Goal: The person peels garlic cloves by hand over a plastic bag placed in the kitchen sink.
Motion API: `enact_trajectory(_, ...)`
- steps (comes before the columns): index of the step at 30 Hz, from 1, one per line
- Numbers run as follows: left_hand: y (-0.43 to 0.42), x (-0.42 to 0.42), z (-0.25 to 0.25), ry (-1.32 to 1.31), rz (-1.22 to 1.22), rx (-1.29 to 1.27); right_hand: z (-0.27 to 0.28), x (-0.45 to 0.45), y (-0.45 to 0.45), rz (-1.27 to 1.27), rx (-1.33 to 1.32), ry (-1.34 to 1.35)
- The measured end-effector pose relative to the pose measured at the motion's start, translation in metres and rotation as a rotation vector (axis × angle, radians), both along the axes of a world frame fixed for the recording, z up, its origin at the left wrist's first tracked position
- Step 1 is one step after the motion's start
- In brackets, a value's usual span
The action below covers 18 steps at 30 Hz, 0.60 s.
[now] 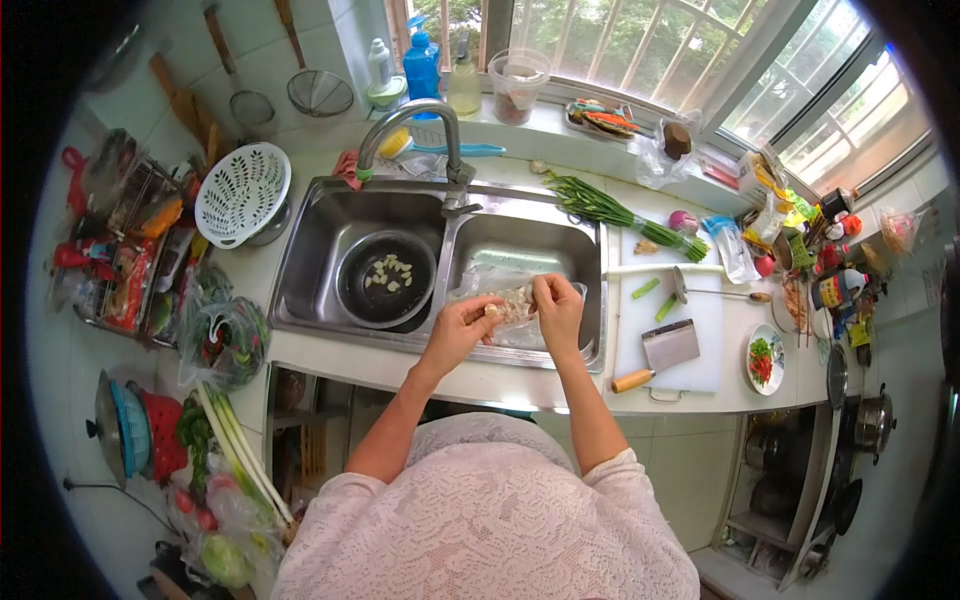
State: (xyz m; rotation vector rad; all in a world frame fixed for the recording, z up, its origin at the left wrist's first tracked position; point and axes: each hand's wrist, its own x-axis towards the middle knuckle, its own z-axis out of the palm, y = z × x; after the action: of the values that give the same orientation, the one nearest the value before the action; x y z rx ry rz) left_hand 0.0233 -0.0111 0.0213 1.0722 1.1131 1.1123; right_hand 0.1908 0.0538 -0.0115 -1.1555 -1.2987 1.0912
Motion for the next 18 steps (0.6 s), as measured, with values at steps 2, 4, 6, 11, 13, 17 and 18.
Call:
enact_trajectory(2, 0.0, -0.002, 0.0, 0.197, 0.062, 0.079, -0.005, 0.003, 0.009, 0.042, -0.052, -0.282)
enact_trajectory(4, -0.001, -0.001, 0.008, 0.233, 0.092, 0.108, -0.027, 0.0, 0.018, 0.002, 0.106, -0.352)
enact_trajectory(6, -0.003, -0.005, 0.01, 0.275, 0.129, 0.133, -0.036, -0.008, 0.02, -0.031, 0.264, -0.412)
enact_trajectory(11, 0.001, -0.008, 0.003, 0.584, 0.225, 0.323, 0.037, -0.019, -0.007, 0.296, 0.095, -0.282)
enact_trajectory(13, -0.005, -0.009, 0.003, 0.61, 0.224, 0.325, 0.062, -0.02, -0.024, 0.352, 0.104, -0.284)
enact_trajectory(17, -0.004, -0.003, 0.004, 0.67, 0.221, 0.427, 0.056, -0.016, -0.022, 0.384, 0.369, -0.449)
enact_trajectory(18, -0.003, -0.003, 0.005, 0.669, 0.218, 0.43, 0.054, -0.016, -0.021, 0.38, 0.37, -0.45)
